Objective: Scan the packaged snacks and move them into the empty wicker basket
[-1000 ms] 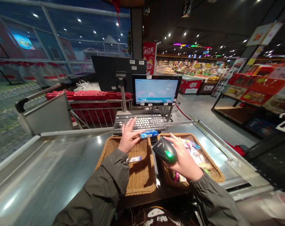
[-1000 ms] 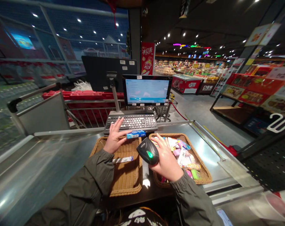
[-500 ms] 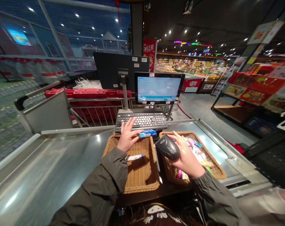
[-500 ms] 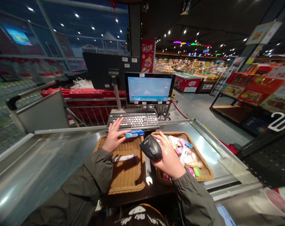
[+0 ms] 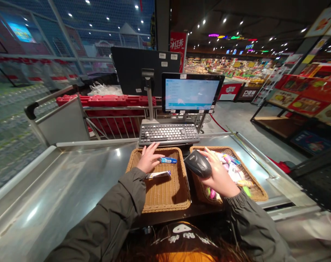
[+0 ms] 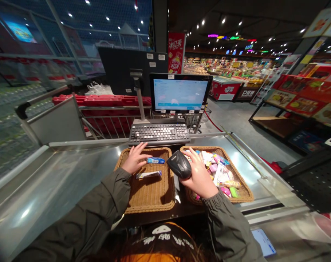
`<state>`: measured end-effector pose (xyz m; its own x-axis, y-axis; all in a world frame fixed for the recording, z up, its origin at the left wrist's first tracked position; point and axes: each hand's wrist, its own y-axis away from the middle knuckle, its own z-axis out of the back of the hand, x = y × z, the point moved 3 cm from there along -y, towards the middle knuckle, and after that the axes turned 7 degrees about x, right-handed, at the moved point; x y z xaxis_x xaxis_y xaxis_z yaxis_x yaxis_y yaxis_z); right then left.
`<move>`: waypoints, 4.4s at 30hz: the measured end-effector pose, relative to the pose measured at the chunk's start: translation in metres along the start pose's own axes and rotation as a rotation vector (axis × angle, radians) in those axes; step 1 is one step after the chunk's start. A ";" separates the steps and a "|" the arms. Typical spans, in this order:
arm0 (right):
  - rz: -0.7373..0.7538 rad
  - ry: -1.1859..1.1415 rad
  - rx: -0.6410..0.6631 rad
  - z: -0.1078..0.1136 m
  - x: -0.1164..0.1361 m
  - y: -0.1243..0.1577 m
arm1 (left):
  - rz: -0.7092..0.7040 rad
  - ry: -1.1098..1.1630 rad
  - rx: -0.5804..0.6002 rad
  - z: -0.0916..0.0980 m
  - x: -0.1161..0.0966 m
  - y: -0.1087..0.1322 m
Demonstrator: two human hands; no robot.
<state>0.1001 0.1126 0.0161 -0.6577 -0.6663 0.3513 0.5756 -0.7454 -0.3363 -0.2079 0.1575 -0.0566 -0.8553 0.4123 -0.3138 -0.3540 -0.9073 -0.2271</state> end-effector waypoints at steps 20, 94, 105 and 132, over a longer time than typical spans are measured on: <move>-0.068 0.001 -0.032 -0.005 -0.002 -0.002 | 0.109 0.009 0.461 -0.098 0.020 0.000; -0.506 0.066 -0.390 0.143 -0.111 0.155 | -0.237 -0.147 -0.059 -0.039 -0.275 -0.109; -0.201 0.055 -0.301 0.114 -0.069 0.071 | -0.160 -0.288 -0.197 0.007 -0.208 -0.078; -0.028 -0.017 0.054 0.029 -0.029 -0.006 | 0.033 -0.511 -0.298 0.058 -0.119 -0.043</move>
<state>0.1300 0.1353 0.0334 -0.6661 -0.6447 0.3749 0.5825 -0.7637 -0.2784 -0.1127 0.1424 0.0442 -0.9640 0.2250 0.1418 -0.2659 -0.8258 -0.4974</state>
